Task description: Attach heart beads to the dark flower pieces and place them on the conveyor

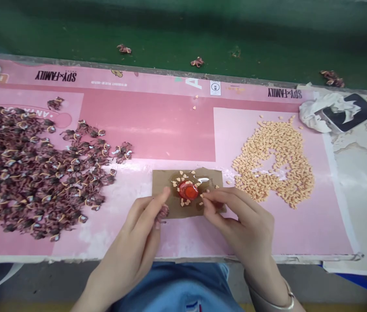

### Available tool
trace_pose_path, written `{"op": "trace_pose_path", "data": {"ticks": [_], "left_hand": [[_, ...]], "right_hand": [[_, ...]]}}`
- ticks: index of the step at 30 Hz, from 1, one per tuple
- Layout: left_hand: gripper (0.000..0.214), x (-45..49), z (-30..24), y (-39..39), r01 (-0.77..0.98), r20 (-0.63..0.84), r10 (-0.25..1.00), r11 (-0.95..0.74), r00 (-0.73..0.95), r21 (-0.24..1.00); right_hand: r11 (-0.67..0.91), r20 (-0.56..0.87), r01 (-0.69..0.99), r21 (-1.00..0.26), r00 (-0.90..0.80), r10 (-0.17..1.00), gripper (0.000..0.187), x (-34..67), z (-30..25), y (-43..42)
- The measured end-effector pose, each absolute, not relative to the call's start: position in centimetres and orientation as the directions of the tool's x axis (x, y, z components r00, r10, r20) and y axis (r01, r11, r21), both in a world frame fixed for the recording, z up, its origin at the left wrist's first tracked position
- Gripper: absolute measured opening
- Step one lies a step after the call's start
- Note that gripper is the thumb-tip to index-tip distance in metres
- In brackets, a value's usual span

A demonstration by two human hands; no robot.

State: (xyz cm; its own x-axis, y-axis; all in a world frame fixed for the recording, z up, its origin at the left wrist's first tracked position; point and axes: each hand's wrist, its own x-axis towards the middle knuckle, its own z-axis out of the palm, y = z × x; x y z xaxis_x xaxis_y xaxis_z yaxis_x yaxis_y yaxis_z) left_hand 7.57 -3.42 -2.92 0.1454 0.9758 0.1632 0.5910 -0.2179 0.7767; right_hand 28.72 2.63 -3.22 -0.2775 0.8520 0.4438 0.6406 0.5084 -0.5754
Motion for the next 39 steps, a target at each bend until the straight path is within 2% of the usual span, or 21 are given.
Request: {"op": "trace_pose_path", "data": {"ticks": [2, 6, 8, 11, 15, 21, 26, 30, 34, 39], "left_hand": [[0.062, 6.7, -3.2, -3.6, 0.608, 0.168, 0.977, -0.214, 0.132, 0.765], [0.036, 5.5, -3.7, -3.7, 0.607, 0.196, 0.969, -0.248, 0.152, 0.755], [0.030, 5.3, -3.8, -3.7, 0.637, 0.208, 0.969, -0.245, 0.133, 0.731], [0.030, 5.3, -3.9, -3.9, 0.635, 0.200, 0.979, -0.184, 0.047, 0.750], [0.042, 5.7, -4.4, -4.3, 0.543, 0.182, 0.983, -0.134, -0.036, 0.829], [0.030, 6.9, -4.9, -4.6, 0.419, 0.132, 0.959, -0.016, -0.250, 0.908], [0.014, 8.0, -4.0, -3.6, 0.412, 0.197, 0.980, -0.168, -0.029, 0.895], [0.019, 8.6, -3.7, -3.5, 0.394, 0.264, 0.963, -0.224, -0.050, 0.892], [0.025, 8.7, -3.7, -3.6, 0.440, 0.293, 0.955, -0.248, -0.038, 0.863], [0.022, 8.7, -3.5, -3.5, 0.562, 0.355, 0.934, -0.307, 0.025, 0.768]], "right_hand": [[0.506, 0.429, 0.650, -0.567, -0.291, 0.855, 0.015, 28.7, -3.4, 2.9], [0.489, 0.399, 0.672, -0.556, -0.300, 0.867, 0.014, 28.7, -3.6, 2.8], [0.482, 0.394, 0.680, -0.553, -0.296, 0.870, 0.014, 28.7, -3.6, 2.7], [0.473, 0.386, 0.681, -0.559, -0.290, 0.876, 0.014, 28.8, -3.8, 2.5], [0.474, 0.388, 0.681, -0.559, -0.291, 0.875, 0.015, 28.8, -3.9, 2.4], [0.467, 0.386, 0.667, -0.581, -0.279, 0.879, 0.017, 28.9, -3.4, 2.0], [0.452, 0.351, 0.608, -0.653, -0.286, 0.892, 0.019, 28.3, -1.9, 0.9], [0.488, 0.372, 0.521, -0.700, -0.318, 0.872, 0.020, 26.9, -1.1, 0.8], [0.455, 0.343, 0.491, -0.742, -0.306, 0.888, 0.020, 26.0, -0.8, 1.1], [0.482, 0.344, 0.510, -0.713, -0.345, 0.873, 0.019, 25.7, -1.1, 1.1]]}}
